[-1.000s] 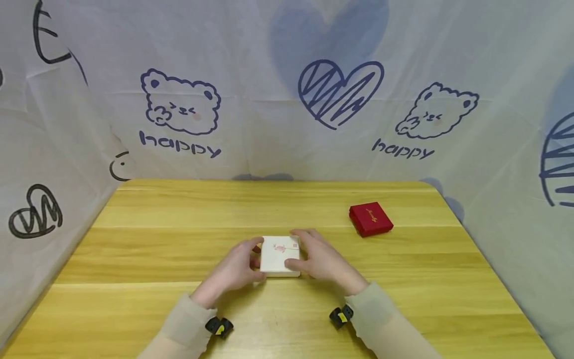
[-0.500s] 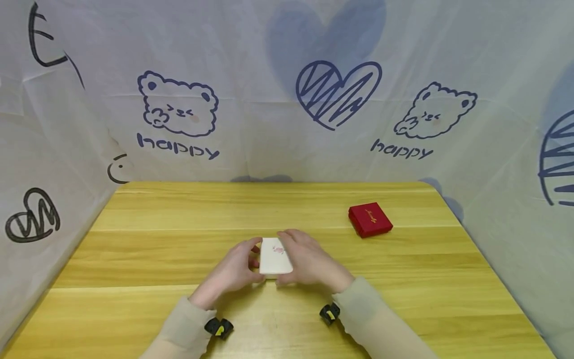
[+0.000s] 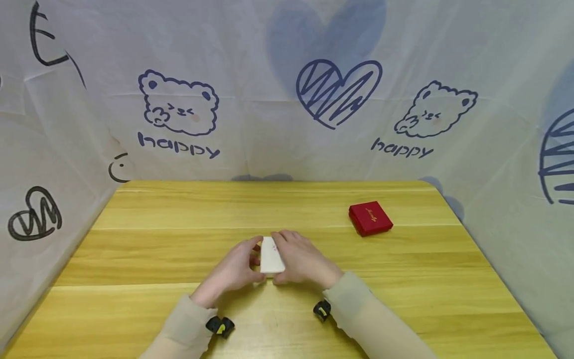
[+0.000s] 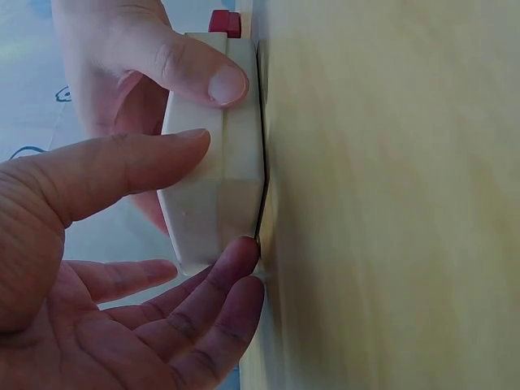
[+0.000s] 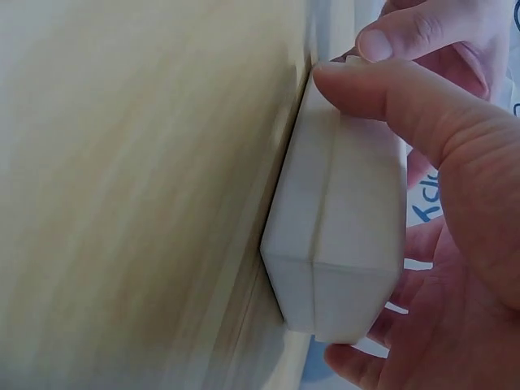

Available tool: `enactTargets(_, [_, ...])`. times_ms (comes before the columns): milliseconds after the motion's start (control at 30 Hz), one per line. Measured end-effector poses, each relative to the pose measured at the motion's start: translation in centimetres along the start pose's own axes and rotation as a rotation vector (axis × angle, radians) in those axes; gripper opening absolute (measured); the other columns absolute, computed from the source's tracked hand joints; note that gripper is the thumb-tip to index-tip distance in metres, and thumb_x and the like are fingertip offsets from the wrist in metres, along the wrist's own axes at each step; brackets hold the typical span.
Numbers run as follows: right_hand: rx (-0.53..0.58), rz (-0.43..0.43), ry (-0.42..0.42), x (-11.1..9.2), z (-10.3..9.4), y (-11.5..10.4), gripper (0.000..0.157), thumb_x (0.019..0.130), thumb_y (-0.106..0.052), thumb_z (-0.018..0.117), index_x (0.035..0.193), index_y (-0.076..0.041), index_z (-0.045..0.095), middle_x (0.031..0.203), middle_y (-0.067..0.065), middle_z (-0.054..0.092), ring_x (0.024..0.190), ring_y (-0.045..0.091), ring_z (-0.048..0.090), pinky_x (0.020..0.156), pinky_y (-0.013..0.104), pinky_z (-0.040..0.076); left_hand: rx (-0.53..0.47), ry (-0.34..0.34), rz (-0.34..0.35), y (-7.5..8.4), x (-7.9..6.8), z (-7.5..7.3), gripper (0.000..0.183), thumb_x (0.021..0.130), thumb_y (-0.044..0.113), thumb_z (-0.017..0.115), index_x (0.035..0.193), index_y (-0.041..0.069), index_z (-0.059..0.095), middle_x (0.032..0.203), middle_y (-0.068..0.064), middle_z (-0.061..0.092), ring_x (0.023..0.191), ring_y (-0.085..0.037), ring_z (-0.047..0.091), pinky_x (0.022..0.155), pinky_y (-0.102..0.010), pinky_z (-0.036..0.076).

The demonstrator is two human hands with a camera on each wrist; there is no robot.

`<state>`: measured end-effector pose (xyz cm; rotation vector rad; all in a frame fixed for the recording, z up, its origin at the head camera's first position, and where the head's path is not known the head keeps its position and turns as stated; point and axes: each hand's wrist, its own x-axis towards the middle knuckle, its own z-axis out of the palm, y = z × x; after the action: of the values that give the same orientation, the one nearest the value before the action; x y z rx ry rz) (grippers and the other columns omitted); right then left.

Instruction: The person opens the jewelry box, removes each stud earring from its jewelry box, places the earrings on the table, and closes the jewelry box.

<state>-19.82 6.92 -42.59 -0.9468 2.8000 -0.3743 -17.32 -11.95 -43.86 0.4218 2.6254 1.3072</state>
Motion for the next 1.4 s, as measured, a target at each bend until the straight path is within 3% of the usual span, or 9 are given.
enactTargets(200, [-0.025,-0.002,-0.003,0.3,-0.1,-0.1,0.101,0.071,-0.037,0.085,0.15,-0.002,0.033,0.142,0.012,0.045,0.128,0.028,0.043,0.108,0.041,0.036,0.064,0.005,0.002,0.1,0.1,-0.1,0.091,0.067,-0.002,0.086,0.144,-0.009,0.038,0.126,-0.021,0.056,0.096,-0.023,0.061,0.083,-0.038,0.053])
enactTargets(400, [-0.044,-0.007,0.005,0.6,-0.1,0.1,0.098,0.07,-0.037,0.084,0.148,-0.001,0.036,0.137,0.011,0.049,0.121,0.026,0.047,0.104,0.038,0.04,0.153,-0.027,0.004,0.3,0.6,-0.2,0.095,0.069,0.005,0.087,0.147,-0.007,0.034,0.135,-0.023,0.052,0.115,-0.031,0.054,0.099,-0.047,0.045])
enactTargets(767, [0.04,0.01,0.019,0.5,-0.2,0.8,0.095,0.071,-0.038,0.083,0.147,-0.003,0.038,0.133,0.009,0.051,0.111,0.022,0.05,0.094,0.035,0.046,0.118,-0.076,0.016,0.1,1.3,-0.3,0.103,0.071,0.007,0.086,0.153,-0.004,0.024,0.148,-0.022,0.041,0.131,-0.034,0.043,0.106,-0.05,0.038])
enactTargets(1067, [0.126,0.025,0.024,0.2,-0.3,0.9,0.093,0.072,-0.039,0.082,0.148,-0.006,0.038,0.134,0.008,0.05,0.11,0.021,0.049,0.091,0.036,0.046,0.073,-0.058,0.031,-0.3,1.4,-0.3,0.104,0.07,0.004,0.086,0.151,-0.008,0.023,0.142,-0.022,0.047,0.123,-0.033,0.052,0.103,-0.049,0.041])
enactTargets(1400, [0.097,0.007,0.023,0.2,-0.4,0.7,0.089,0.072,-0.038,0.082,0.144,-0.008,0.042,0.129,0.007,0.052,0.105,0.02,0.05,0.088,0.034,0.046,0.13,-0.093,0.044,0.0,1.7,-0.2,0.105,0.068,0.0,0.083,0.151,-0.009,0.02,0.145,-0.024,0.042,0.124,-0.033,0.048,0.104,-0.048,0.04])
